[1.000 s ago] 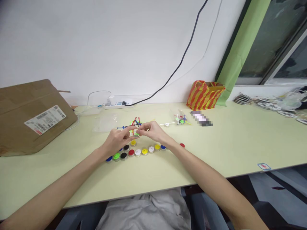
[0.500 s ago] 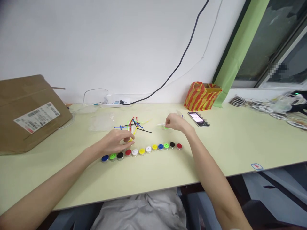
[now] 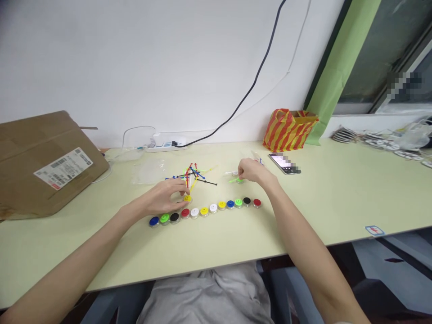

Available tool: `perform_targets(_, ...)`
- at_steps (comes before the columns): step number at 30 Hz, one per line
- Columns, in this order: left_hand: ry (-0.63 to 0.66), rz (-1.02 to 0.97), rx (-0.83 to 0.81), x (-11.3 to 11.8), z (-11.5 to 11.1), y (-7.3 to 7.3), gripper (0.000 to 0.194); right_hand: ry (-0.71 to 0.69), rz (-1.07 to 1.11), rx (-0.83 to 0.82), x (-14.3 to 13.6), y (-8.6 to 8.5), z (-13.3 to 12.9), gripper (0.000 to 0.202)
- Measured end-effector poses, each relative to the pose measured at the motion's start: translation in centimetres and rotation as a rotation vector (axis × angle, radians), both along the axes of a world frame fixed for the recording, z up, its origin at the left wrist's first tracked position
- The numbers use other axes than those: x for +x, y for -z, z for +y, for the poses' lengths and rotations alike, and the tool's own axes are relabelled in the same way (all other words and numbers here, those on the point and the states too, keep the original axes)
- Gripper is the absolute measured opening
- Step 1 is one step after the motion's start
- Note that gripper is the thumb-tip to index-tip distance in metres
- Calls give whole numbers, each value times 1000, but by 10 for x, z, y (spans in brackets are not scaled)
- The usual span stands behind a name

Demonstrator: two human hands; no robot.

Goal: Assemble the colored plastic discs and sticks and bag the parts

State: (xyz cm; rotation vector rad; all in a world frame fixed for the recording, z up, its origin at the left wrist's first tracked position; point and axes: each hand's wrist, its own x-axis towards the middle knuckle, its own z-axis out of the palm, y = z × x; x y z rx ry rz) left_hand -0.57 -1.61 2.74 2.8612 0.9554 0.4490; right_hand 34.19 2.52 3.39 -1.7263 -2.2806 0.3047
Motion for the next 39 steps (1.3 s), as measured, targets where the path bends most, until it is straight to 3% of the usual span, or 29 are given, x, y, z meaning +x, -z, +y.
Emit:
perform_targets(3,-5,-19,2,-1,3,3,14,-14,-56,-56,-4,-8,-5,8)
perform_targets(9,21,-99,-18,1,4,4,17,-30,-135,130,-35,-5,-11,11)
perform_targets(16,-7,-158,51,-4,12,4,16,-352,-92,237,-91,19,-19,21)
perform_targets(19,-76,-181,120,-7,15,4,15,-477,-123,272,-109,21,-21,30)
perform_targets(23,-140,-182,119,-10,16,8,19,-540,-195,315,-125,20,-17,35)
perform_targets(28,-252,-275,30,-14,22,15,24,-633,-218,342,-133,19,-9,22)
perform_targets(33,-276,-482,-40,-11,21,14,24,-673,-219,341,-129,17,-10,20)
perform_targets(36,-298,-584,-94,-7,17,9,24,-636,-166,396,-120,14,-13,22)
perform_targets(39,-303,-696,-196,-2,13,6,26,-519,20,425,-109,12,-17,19)
